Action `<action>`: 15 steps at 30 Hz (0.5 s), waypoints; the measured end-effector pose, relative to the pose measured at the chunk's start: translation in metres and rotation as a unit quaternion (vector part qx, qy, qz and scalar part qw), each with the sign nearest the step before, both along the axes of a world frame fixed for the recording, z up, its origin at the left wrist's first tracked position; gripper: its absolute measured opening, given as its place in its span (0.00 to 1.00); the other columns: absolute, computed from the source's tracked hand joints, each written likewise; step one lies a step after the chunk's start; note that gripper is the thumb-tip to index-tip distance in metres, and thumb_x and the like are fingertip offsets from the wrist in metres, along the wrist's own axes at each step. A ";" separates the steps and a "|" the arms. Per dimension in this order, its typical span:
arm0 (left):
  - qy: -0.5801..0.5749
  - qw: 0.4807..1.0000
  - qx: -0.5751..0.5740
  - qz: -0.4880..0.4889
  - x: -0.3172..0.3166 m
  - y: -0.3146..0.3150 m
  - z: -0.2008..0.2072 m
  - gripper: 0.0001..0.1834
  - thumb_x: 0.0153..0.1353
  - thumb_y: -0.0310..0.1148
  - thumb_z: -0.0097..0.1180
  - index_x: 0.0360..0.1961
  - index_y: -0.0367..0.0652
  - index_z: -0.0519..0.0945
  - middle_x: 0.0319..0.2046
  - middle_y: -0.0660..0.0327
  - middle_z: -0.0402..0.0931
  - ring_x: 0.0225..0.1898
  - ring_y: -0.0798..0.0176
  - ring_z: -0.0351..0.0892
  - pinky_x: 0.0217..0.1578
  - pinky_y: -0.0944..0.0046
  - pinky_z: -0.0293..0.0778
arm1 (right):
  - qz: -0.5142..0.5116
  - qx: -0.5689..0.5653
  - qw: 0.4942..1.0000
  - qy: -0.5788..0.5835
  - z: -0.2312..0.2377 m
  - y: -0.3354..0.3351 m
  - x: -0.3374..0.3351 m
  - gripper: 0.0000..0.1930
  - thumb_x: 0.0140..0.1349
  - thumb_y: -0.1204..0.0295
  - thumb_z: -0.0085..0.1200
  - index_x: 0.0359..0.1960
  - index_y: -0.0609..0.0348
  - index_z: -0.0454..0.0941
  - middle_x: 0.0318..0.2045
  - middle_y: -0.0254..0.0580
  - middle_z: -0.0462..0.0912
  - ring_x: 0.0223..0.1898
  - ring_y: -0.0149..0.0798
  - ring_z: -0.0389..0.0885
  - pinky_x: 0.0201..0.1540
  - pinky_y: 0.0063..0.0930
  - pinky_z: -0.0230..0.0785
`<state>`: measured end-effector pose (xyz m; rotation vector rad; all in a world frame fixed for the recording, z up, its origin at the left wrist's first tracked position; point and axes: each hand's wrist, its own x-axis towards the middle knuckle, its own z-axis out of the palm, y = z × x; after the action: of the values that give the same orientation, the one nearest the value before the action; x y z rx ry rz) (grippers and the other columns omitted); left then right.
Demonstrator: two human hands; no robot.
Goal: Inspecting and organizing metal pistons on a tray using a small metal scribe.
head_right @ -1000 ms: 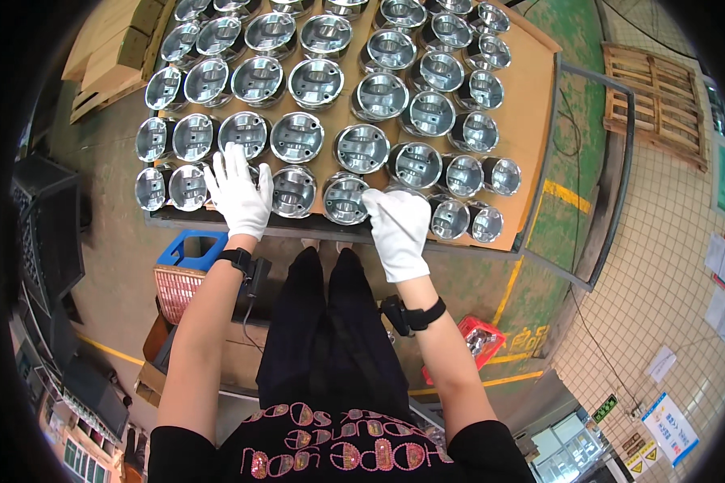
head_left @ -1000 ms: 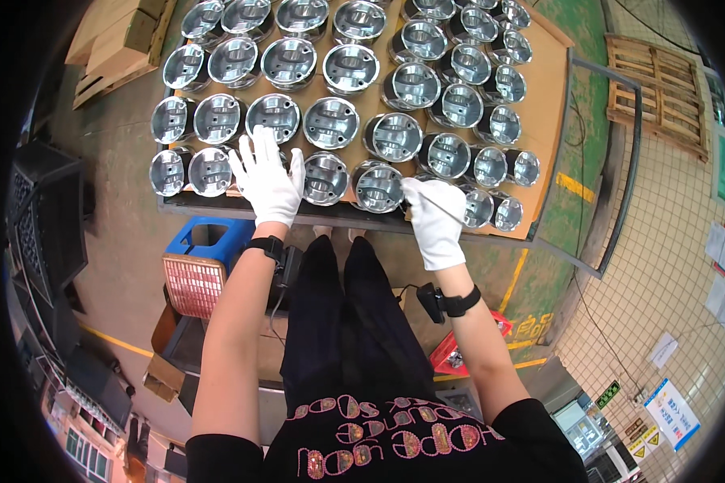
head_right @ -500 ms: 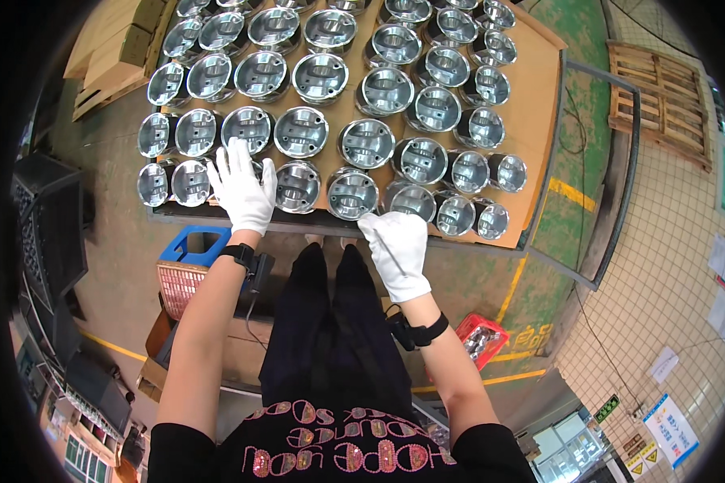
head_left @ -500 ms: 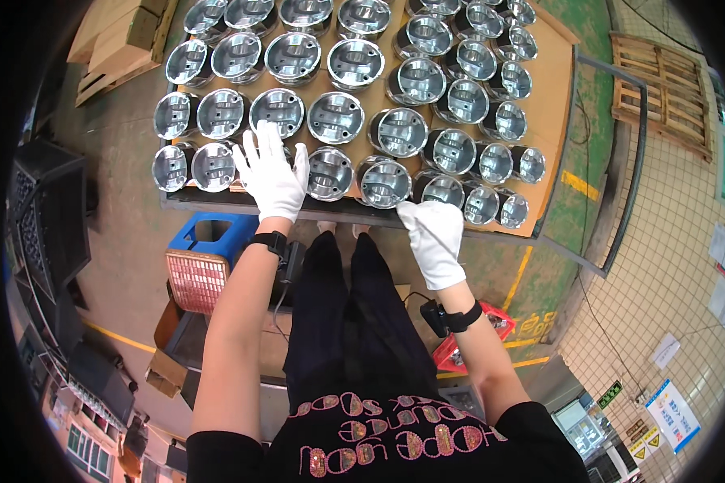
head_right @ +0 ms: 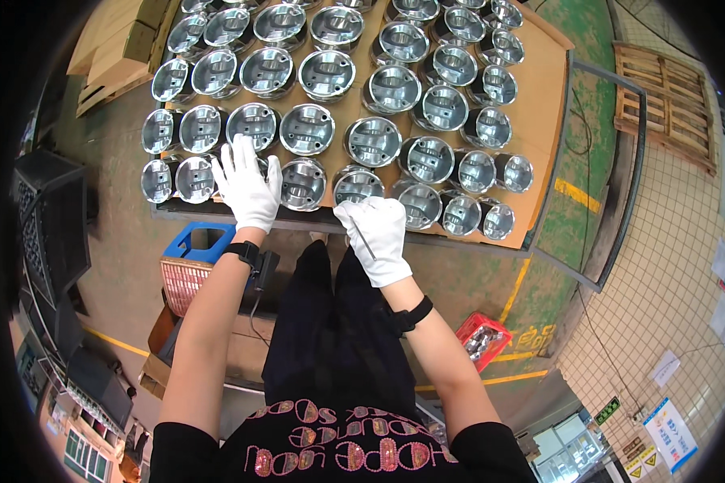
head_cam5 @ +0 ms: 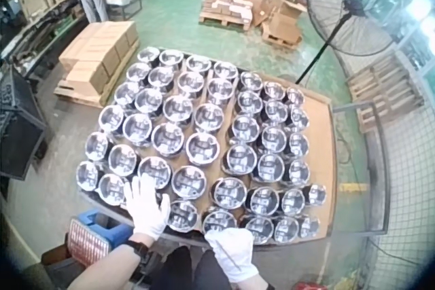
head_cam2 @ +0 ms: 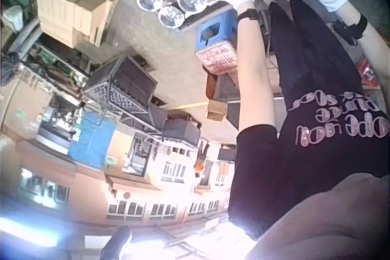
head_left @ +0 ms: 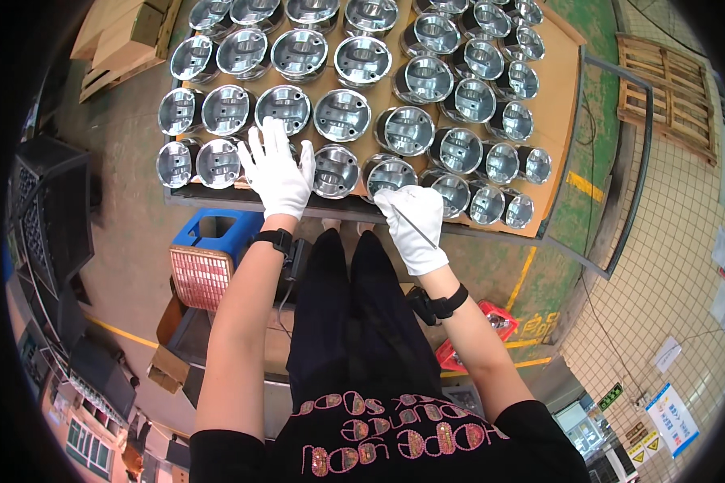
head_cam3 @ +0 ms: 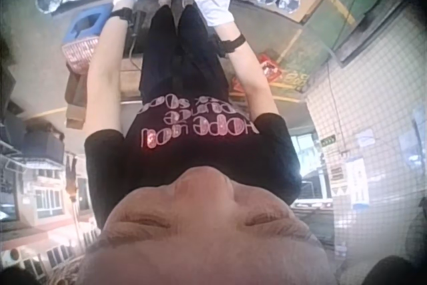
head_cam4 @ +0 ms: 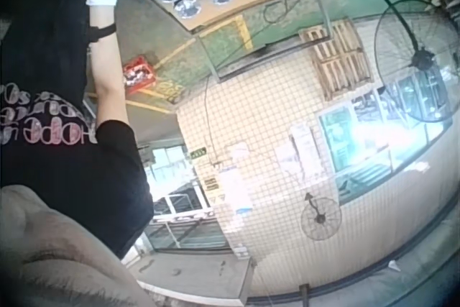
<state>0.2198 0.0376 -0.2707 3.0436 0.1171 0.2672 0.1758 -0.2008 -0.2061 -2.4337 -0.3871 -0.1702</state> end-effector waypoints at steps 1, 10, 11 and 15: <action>0.000 1.000 -0.004 0.001 0.001 0.000 0.000 0.35 0.69 0.50 0.55 0.68 0.35 0.74 0.70 0.47 0.71 0.71 0.38 0.66 0.74 0.36 0.51 | 0.000 0.000 1.000 -0.001 0.002 -0.001 0.002 0.03 0.58 0.69 0.68 0.28 0.51 0.87 0.19 0.37 0.80 0.24 0.43 0.81 0.30 0.38 0.70; 0.005 1.000 -0.006 0.006 -0.001 -0.001 0.003 0.34 0.70 0.48 0.54 0.69 0.34 0.73 0.70 0.47 0.71 0.73 0.39 0.63 0.76 0.39 0.48 | -0.191 0.128 0.973 0.009 0.038 -0.060 0.049 0.14 0.70 0.64 0.61 0.33 0.61 0.90 0.29 0.42 0.90 0.32 0.43 0.87 0.39 0.35 0.77; 0.007 1.000 -0.005 0.006 -0.001 -0.001 0.003 0.34 0.70 0.48 0.54 0.69 0.33 0.72 0.70 0.47 0.71 0.73 0.39 0.63 0.76 0.39 0.49 | -0.177 0.131 0.975 0.000 0.036 -0.061 0.052 0.13 0.70 0.64 0.61 0.33 0.60 0.90 0.29 0.42 0.90 0.32 0.43 0.87 0.38 0.35 0.76; 0.012 1.000 -0.013 0.007 0.001 -0.004 0.004 0.34 0.70 0.47 0.54 0.69 0.33 0.72 0.70 0.47 0.70 0.73 0.39 0.63 0.76 0.39 0.49 | -0.093 -0.070 0.991 -0.064 0.009 -0.063 0.062 0.10 0.66 0.64 0.63 0.29 0.54 0.88 0.22 0.40 0.83 0.26 0.48 0.82 0.32 0.40 0.71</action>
<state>0.2213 0.0335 -0.2671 3.0225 0.1413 0.2278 0.2375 -0.2640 -0.1969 -2.6056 -0.2327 -0.3935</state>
